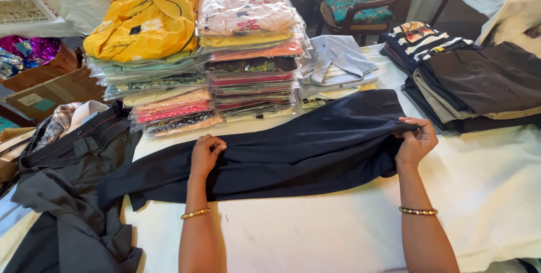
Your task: The person folds several pairs of trousers on a table. They unfold each pair, align the legs, fold the garment in half lengthwise, then fold it into a compact rectangle and place it on a growing stack.
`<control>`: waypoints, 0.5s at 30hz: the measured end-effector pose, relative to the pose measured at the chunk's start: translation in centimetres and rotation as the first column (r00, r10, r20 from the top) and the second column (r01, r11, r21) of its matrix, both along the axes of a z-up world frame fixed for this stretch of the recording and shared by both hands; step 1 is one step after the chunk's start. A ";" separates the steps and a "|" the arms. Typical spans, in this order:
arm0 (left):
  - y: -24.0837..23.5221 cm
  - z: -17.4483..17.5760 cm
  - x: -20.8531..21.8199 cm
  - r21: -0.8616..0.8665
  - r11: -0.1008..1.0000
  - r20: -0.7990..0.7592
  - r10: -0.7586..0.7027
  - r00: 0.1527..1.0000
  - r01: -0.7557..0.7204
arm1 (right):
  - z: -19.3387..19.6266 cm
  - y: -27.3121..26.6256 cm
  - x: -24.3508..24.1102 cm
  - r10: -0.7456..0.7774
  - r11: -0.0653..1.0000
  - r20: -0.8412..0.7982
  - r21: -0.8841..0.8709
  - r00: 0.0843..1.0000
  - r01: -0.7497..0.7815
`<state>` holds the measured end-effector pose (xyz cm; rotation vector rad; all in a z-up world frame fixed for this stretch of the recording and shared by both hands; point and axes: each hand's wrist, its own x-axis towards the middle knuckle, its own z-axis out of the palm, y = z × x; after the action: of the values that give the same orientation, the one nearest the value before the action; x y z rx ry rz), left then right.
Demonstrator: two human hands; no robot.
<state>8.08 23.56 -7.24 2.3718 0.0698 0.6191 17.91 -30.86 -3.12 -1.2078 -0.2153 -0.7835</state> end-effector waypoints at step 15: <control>3.5 -2.6 0.3 -0.531 0.839 0.087 -0.087 0.992 0.120 | -1.1 -0.4 1.1 0.043 0.999 -0.065 -0.022 0.997 -0.045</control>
<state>8.35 27.06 -9.84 1.7974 0.0758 0.5330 19.06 -31.25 -4.23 -1.2446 -0.1980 -0.7041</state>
